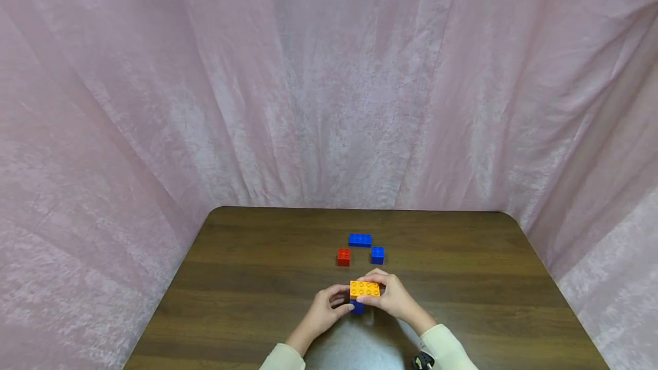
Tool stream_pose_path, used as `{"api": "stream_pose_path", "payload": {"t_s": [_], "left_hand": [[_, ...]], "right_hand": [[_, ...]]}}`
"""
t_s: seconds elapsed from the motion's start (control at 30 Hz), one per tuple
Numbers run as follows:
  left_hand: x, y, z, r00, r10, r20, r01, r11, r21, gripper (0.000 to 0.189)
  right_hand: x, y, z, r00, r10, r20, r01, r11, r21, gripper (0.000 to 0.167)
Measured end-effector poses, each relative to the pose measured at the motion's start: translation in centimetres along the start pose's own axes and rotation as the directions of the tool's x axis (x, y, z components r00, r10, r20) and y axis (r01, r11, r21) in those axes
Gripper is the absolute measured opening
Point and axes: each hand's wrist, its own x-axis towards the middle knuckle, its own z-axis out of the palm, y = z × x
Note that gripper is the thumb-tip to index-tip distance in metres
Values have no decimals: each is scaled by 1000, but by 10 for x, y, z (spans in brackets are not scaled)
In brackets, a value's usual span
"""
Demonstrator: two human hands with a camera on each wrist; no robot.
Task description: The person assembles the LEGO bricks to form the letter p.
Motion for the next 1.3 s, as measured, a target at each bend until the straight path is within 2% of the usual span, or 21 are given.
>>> {"api": "stream_pose_path", "payload": {"t_s": [0.2,0.33,0.57,0.7,0.87,0.93,1.17,1.3], "left_hand": [[-2,2,-3,1000,25,13,-24,999,-47,38],[-1,3,-3,999,33,-3,-33,997,-70,39],[3,6,-4,999,37,-32,-41,990,-136,39],[6,8,-5,998,53,-37,-58,984,-167,38],[6,12,-7,997,70,-27,-74,987,-143,37],[5,16,-7,997,74,-23,-77,988,-133,37],[-2,44,-10,998,57,-13,-58,988,-140,32],[-3,46,-10,998,63,-16,-65,989,-135,30]], "right_hand": [[-5,-28,-8,1000,6,3,-6,999,48,35],[-6,-34,-11,1000,-2,0,2,999,43,37],[-1,-14,-13,1000,-20,0,20,997,76,35],[4,-1,-18,999,30,-25,-27,992,127,32],[10,4,-27,995,86,-48,-74,974,213,33],[12,5,-30,994,90,-56,-74,969,236,33],[20,11,-36,996,52,-71,-32,965,258,30],[27,12,-39,995,76,-64,-55,957,286,33]]}}
